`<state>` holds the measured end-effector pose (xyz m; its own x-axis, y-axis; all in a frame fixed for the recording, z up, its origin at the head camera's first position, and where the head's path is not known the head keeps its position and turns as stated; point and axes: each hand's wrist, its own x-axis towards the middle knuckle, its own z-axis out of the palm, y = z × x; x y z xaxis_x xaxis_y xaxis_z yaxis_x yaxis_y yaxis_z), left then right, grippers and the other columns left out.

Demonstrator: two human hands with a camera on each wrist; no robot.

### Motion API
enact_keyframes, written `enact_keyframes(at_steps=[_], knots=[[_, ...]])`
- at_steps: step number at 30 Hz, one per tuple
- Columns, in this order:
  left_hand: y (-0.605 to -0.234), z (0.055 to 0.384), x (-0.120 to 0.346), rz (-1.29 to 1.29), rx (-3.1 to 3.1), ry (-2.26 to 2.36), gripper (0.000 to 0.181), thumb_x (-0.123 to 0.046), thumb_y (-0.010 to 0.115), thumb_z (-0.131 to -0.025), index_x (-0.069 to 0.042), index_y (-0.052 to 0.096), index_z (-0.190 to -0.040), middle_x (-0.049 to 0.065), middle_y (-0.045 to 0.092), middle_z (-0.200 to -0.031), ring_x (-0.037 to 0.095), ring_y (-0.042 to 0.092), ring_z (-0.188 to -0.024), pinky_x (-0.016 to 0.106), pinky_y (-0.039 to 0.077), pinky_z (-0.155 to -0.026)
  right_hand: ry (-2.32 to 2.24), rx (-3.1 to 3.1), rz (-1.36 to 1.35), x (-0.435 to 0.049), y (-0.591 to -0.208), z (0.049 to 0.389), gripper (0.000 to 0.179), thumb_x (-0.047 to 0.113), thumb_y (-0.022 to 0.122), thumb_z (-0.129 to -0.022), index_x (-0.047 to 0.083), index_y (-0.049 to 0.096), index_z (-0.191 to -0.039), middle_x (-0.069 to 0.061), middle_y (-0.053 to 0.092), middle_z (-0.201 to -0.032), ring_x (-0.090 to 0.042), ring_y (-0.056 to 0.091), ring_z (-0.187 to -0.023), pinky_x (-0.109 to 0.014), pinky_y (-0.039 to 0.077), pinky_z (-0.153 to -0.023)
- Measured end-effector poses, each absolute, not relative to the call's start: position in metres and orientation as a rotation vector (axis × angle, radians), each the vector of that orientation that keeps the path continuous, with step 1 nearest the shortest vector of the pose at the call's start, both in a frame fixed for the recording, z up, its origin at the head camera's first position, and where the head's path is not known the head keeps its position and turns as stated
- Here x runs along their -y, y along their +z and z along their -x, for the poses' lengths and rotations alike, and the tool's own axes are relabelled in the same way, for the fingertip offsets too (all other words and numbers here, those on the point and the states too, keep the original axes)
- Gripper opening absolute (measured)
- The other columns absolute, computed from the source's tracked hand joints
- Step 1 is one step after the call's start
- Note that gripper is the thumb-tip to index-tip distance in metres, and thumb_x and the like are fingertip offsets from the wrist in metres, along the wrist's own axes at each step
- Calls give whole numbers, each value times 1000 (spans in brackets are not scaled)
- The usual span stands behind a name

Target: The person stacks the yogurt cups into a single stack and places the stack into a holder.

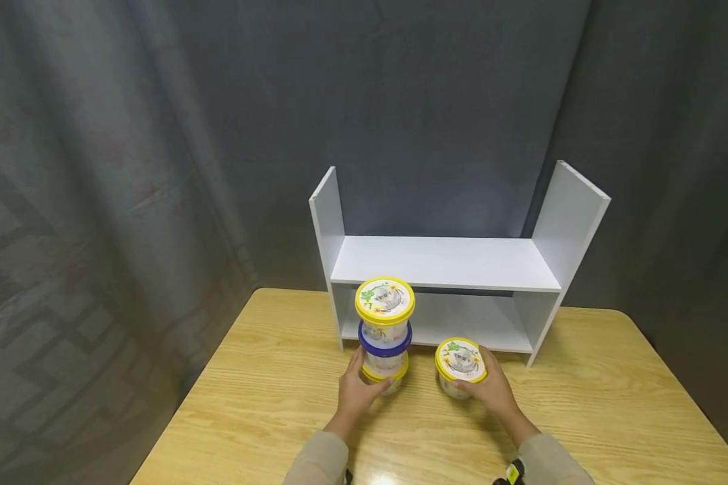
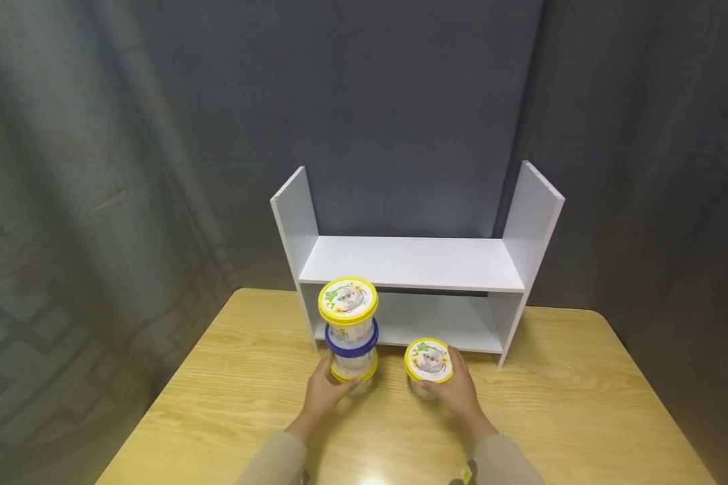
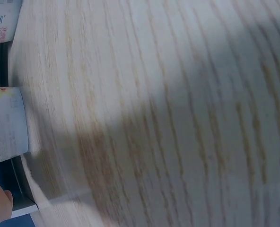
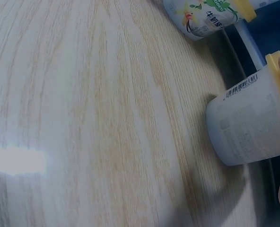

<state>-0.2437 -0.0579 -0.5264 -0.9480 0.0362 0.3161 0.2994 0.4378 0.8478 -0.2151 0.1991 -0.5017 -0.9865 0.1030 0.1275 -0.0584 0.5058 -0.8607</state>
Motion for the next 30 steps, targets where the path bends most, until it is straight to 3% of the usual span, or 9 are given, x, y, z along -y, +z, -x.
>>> enact_keyframes(at_steps=[30], knots=[[-524,242,59,268,2447,-1555,90,-35,76,-61,-2,32,-132,16,31,-135,32,29,-121,44,22,-100,1541,2576,164,-199,-501,206,100,28,76,-62,-3,15,-135,-28,14,-136,-43,15,-122,-53,17,-98]])
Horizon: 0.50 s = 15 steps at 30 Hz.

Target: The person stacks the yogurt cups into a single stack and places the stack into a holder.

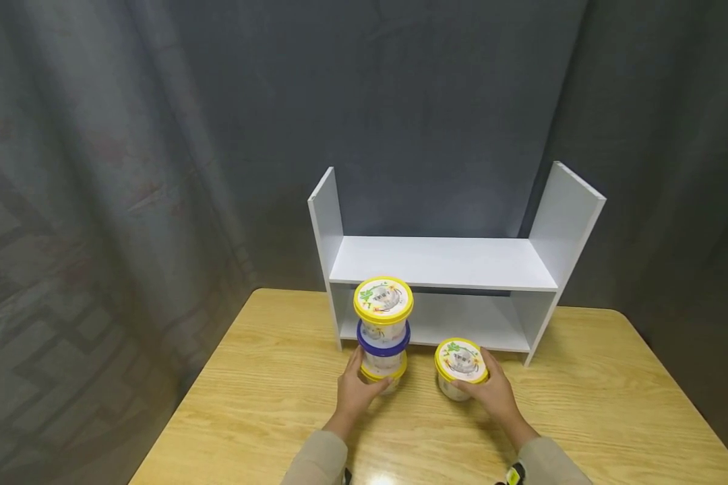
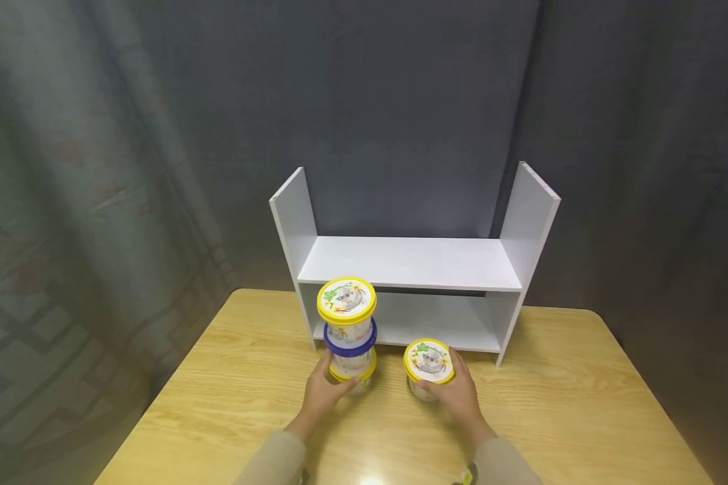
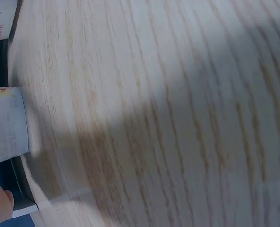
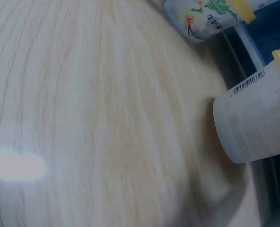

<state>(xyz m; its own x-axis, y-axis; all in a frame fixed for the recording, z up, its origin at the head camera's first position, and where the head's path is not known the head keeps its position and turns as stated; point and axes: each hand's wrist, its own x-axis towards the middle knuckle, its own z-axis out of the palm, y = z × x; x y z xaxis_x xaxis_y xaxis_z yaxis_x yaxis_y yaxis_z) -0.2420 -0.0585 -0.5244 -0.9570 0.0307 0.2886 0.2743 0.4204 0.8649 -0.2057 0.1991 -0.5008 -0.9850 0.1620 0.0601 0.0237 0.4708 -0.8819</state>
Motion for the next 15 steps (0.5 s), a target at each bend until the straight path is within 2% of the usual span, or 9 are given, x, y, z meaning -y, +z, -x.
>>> enact_keyframes(at_steps=[15], knots=[[-529,244,59,267,2450,-1540,90,-36,75,-61,-2,32,-132,14,31,-135,31,30,-121,43,22,-100,1536,2532,129,-197,-465,199,97,27,75,-64,-1,17,-136,-26,20,-136,-44,23,-119,-49,29,-95]])
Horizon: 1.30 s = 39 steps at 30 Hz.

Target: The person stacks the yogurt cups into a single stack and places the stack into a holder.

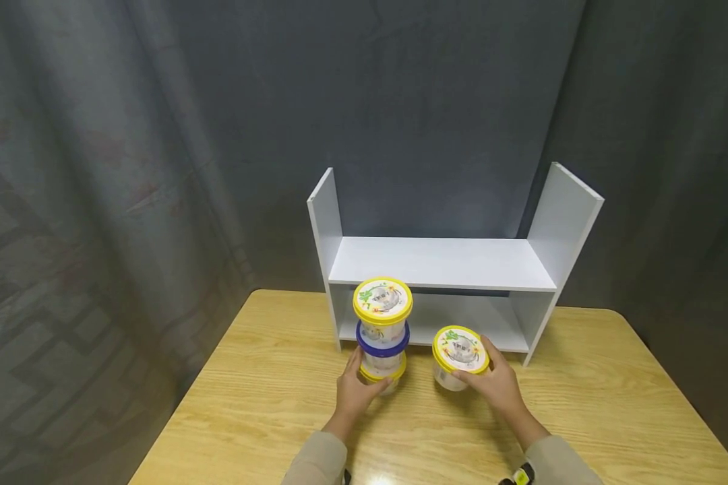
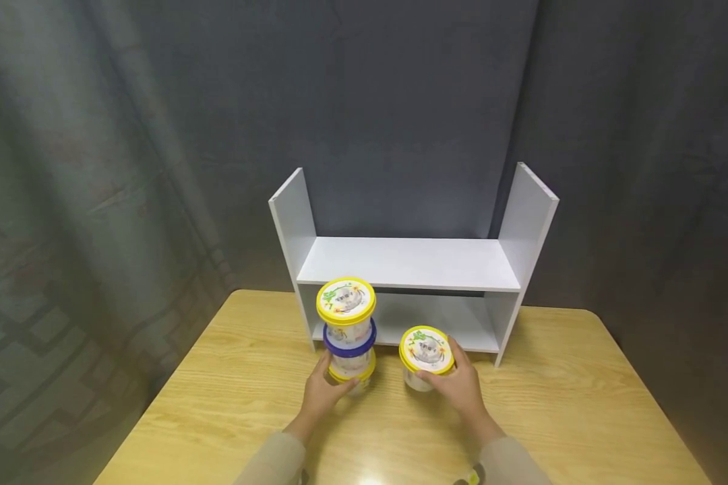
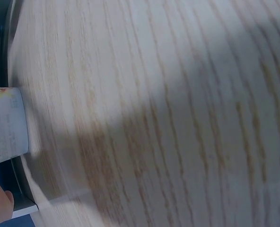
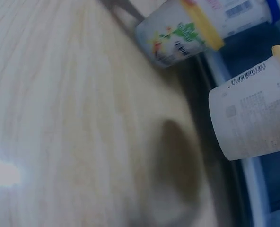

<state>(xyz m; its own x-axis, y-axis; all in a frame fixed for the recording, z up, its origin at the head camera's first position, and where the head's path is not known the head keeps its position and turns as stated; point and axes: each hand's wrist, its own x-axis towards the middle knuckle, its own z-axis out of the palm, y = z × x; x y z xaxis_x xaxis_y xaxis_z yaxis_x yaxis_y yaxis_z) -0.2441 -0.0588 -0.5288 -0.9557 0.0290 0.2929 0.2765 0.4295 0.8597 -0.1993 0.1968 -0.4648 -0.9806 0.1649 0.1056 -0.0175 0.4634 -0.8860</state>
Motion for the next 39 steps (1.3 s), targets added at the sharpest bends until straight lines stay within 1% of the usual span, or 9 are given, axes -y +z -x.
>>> enact_keyframes(at_steps=[4,7,12,15,17,20,24,30,39], knots=[[-529,244,58,269,2448,-1538,90,-37,75,-61,-3,32,-132,14,32,-135,31,30,-121,44,23,-100,1555,2502,105,-197,-451,197,96,24,75,-65,-1,16,-136,-26,20,-136,-44,23,-119,-48,30,-94],[-528,244,58,263,2455,-1539,90,-37,75,-60,-3,32,-132,13,31,-135,31,30,-121,44,23,-100,1555,2477,72,-198,-444,197,94,22,75,-65,-2,18,-135,-26,22,-135,-41,27,-119,-41,33,-94],[-529,244,59,251,2456,-1541,91,-37,75,-60,-2,32,-132,15,31,-135,32,29,-121,46,22,-100,1571,2437,9,-198,-434,198,92,20,75,-66,-4,18,-135,-26,27,-132,-35,37,-113,-10,37,-82],[-529,244,60,248,2457,-1538,91,-37,75,-60,-2,32,-132,15,31,-135,32,29,-121,45,22,-100,1560,2425,-18,-198,-428,198,91,20,75,-66,-4,19,-134,-27,28,-131,-34,39,-111,-2,34,-74],[-529,245,60,251,2457,-1526,90,-38,75,-60,-2,32,-132,15,31,-135,32,29,-121,45,22,-100,1530,2434,-26,-198,-424,199,91,21,75,-66,-4,20,-134,-26,28,-132,-35,39,-111,-5,37,-75],[-528,245,60,251,2456,-1524,90,-38,75,-60,-2,33,-132,14,31,-135,32,29,-121,45,22,-100,1486,2462,-25,-198,-415,199,91,23,74,-66,-2,20,-135,-27,26,-133,-39,37,-113,-21,44,-81],[-527,244,59,248,2456,-1538,90,-37,75,-61,-3,33,-132,13,31,-135,31,29,-121,44,22,-100,1467,2487,-36,-198,-402,199,92,24,74,-67,0,18,-136,-27,24,-134,-43,30,-116,-42,39,-88],[-528,244,59,253,2463,-1528,89,-37,75,-61,-3,33,-132,13,32,-135,30,30,-121,43,23,-100,1468,2478,-84,-198,-389,197,91,22,74,-67,2,17,-137,-27,26,-132,-44,28,-117,-50,36,-89],[-529,245,59,282,2448,-1523,89,-37,75,-61,-2,33,-131,15,31,-134,31,30,-121,44,23,-100,1429,2445,-176,-195,-367,197,89,21,75,-66,1,22,-135,-25,27,-133,-43,27,-118,-50,28,-95]])
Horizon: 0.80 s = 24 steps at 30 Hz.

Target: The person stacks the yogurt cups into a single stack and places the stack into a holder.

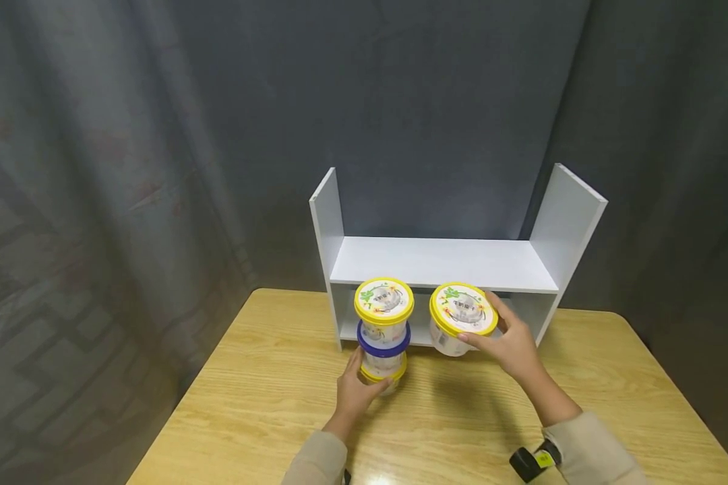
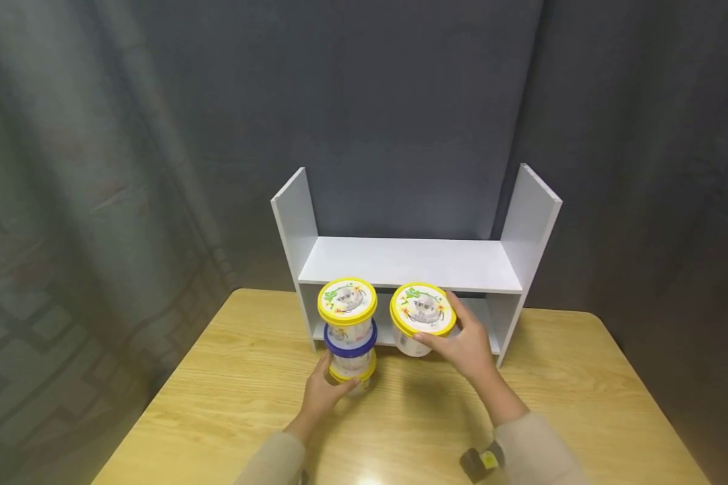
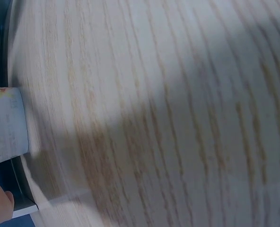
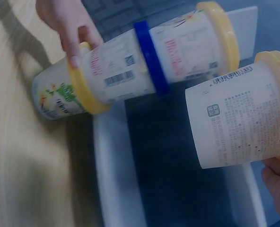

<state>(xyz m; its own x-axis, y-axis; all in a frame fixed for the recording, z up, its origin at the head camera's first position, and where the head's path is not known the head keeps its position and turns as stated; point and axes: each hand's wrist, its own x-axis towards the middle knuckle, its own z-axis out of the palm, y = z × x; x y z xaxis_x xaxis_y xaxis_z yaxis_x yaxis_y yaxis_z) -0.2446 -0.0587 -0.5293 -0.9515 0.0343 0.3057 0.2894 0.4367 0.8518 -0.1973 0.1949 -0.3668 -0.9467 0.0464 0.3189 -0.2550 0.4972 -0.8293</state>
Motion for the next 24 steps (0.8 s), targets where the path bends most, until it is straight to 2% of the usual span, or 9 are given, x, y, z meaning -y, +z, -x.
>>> enact_keyframes(at_steps=[15,24], knots=[[-528,243,58,284,2446,-1515,89,-37,75,-61,-3,33,-132,13,32,-135,31,31,-121,44,23,-100,1399,2479,-236,-184,-320,198,88,26,74,-67,-2,23,-134,-21,25,-136,-37,25,-122,-47,28,-96],[-527,243,58,264,2468,-1513,89,-37,75,-61,-4,32,-132,12,31,-135,30,30,-121,43,23,-100,1434,2484,-264,-177,-296,201,89,31,74,-66,3,24,-135,-16,27,-137,-33,25,-123,-46,29,-96]])
